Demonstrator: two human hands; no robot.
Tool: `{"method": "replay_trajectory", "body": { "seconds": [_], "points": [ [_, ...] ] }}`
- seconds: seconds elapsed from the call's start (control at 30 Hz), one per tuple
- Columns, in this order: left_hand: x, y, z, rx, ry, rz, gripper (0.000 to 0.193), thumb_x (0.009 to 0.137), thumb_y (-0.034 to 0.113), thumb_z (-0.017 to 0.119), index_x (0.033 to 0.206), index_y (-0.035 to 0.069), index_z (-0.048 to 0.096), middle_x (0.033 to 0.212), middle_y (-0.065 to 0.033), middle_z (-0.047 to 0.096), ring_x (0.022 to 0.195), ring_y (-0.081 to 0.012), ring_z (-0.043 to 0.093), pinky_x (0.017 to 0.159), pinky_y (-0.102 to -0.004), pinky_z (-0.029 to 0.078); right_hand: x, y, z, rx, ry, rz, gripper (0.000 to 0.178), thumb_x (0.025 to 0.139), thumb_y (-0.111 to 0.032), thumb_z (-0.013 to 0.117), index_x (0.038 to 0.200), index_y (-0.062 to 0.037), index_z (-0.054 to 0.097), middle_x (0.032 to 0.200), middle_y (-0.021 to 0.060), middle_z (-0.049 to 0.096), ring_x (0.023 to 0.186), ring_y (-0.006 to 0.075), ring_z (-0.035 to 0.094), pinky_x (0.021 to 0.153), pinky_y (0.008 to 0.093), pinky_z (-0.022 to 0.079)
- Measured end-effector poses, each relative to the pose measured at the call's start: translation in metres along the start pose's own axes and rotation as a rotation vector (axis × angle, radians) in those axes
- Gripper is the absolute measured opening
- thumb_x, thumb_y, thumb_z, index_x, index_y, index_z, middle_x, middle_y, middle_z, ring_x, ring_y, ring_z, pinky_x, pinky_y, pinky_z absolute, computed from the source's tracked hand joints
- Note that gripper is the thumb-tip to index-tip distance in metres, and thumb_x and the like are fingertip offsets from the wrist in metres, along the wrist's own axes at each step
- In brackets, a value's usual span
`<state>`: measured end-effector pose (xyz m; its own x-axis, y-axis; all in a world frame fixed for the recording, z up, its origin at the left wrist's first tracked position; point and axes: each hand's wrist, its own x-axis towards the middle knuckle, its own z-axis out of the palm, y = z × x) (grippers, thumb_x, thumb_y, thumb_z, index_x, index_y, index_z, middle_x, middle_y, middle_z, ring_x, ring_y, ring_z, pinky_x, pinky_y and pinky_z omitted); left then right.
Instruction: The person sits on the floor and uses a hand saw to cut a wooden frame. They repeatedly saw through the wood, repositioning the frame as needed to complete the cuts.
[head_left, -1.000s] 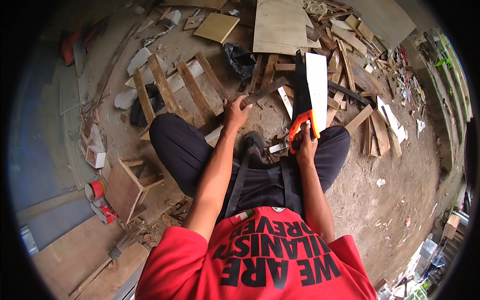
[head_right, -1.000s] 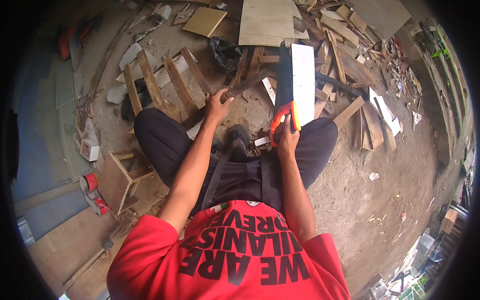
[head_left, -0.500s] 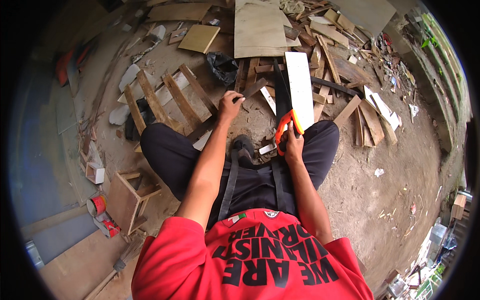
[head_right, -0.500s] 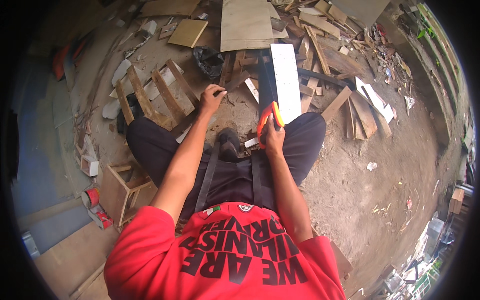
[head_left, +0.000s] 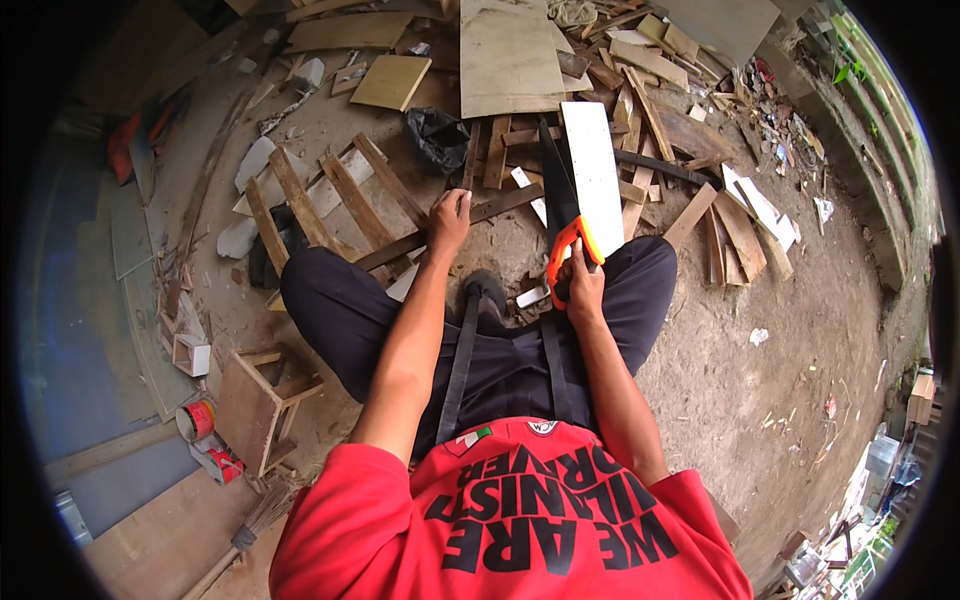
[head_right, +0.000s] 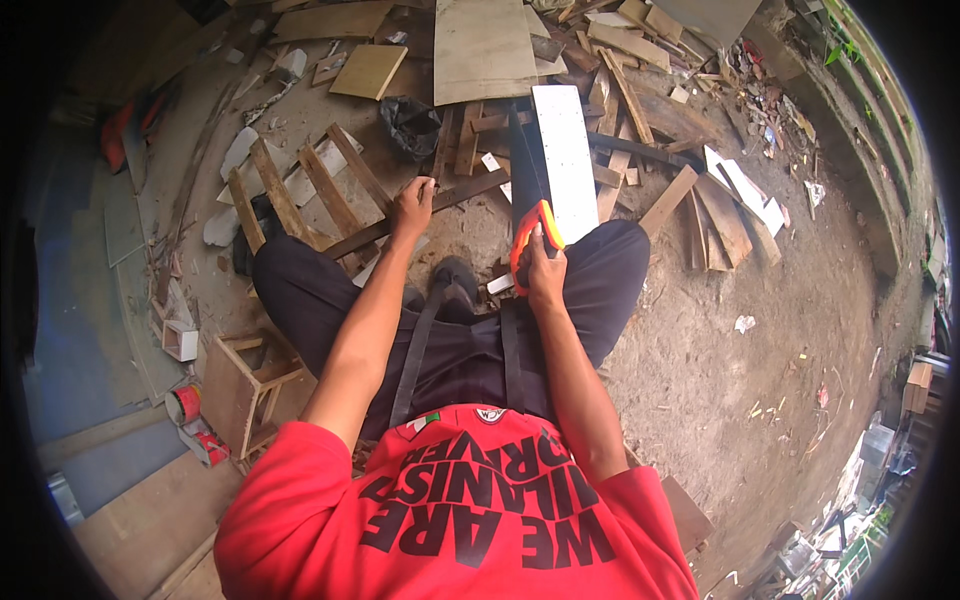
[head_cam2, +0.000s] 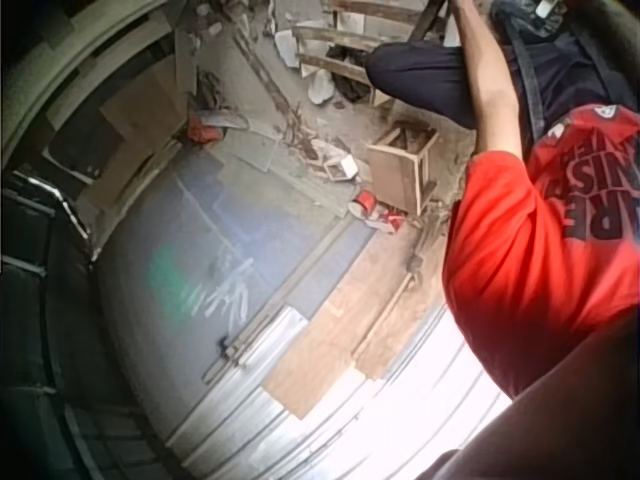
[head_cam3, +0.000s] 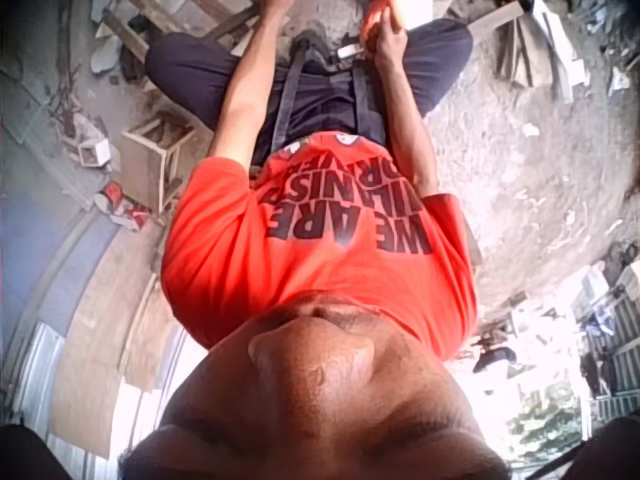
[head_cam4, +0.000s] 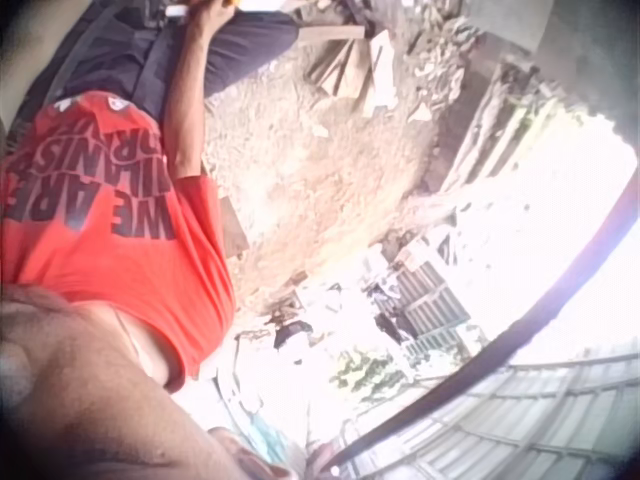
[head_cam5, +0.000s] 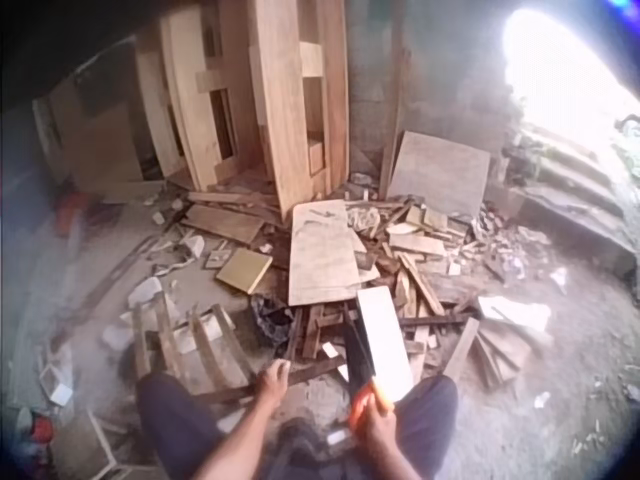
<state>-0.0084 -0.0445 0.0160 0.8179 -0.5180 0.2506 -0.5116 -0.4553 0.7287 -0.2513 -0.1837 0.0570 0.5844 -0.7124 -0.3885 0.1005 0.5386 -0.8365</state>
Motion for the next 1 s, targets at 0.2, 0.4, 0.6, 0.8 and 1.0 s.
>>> {"method": "replay_trajectory", "body": {
  "seconds": [0.2,0.4,0.6,0.8,1.0],
  "points": [
    [-0.016,0.001,-0.024,0.202,-0.315,0.012,0.049,0.084,0.04,0.077,0.114,0.002,0.068,0.093,-0.0186,0.069,0.1,-0.0352,0.065,0.09,-0.045,0.049,0.002,-0.005,-0.003,0.012,-0.011,-0.012,0.032,0.098,-0.039,0.066,0.086,-0.0122,0.054,0.065,-0.0028,0.045,0.058,0.0101,0.047,0.057,0.0278,0.041],
    [-0.022,0.011,-0.026,0.249,-0.244,-0.143,0.051,0.086,0.038,0.076,0.117,0.0,0.064,0.101,-0.021,0.071,0.1,-0.0387,0.065,0.113,-0.0497,0.036,-0.003,-0.006,0.008,0.0,0.028,-0.037,0.031,0.102,-0.033,0.061,0.081,-0.0124,0.051,0.061,-0.0051,0.042,0.052,0.0075,0.042,0.05,0.0266,0.035],
    [-0.027,0.007,-0.017,0.258,-0.255,-0.089,0.049,0.089,0.04,0.072,0.115,-0.001,0.062,0.097,-0.0209,0.071,0.101,-0.038,0.066,0.117,-0.0532,0.03,-0.007,-0.012,0.007,0.021,0.007,-0.105,0.038,0.104,-0.033,0.058,0.073,-0.0132,0.049,0.055,-0.0056,0.038,0.046,0.0069,0.037,0.044,0.0269,0.03],
    [-0.028,0.008,-0.005,0.303,-0.229,-0.094,0.043,0.09,0.038,0.071,0.11,0.002,0.061,0.095,-0.0212,0.072,0.096,-0.0381,0.068,0.118,-0.0533,0.027,-0.016,-0.017,0.006,-0.083,-0.028,-0.217,0.033,0.104,-0.029,0.058,0.079,-0.0083,0.054,0.054,-0.0059,0.043,0.043,0.0038,0.035,0.042,0.0251,0.025],
    [-0.023,0.006,-0.013,0.403,-0.287,-0.139,0.046,0.082,0.048,0.075,0.1,0.006,0.066,0.091,-0.0167,0.073,0.103,-0.034,0.066,0.118,-0.0583,0.021,-0.049,-0.043,0.016,-0.338,-0.172,-0.317,0.039,0.107,-0.025,0.051,0.072,-0.0064,0.049,0.055,-0.0021,0.044,0.046,0.007,0.039,0.046,0.0255,0.031]
  ]
}}
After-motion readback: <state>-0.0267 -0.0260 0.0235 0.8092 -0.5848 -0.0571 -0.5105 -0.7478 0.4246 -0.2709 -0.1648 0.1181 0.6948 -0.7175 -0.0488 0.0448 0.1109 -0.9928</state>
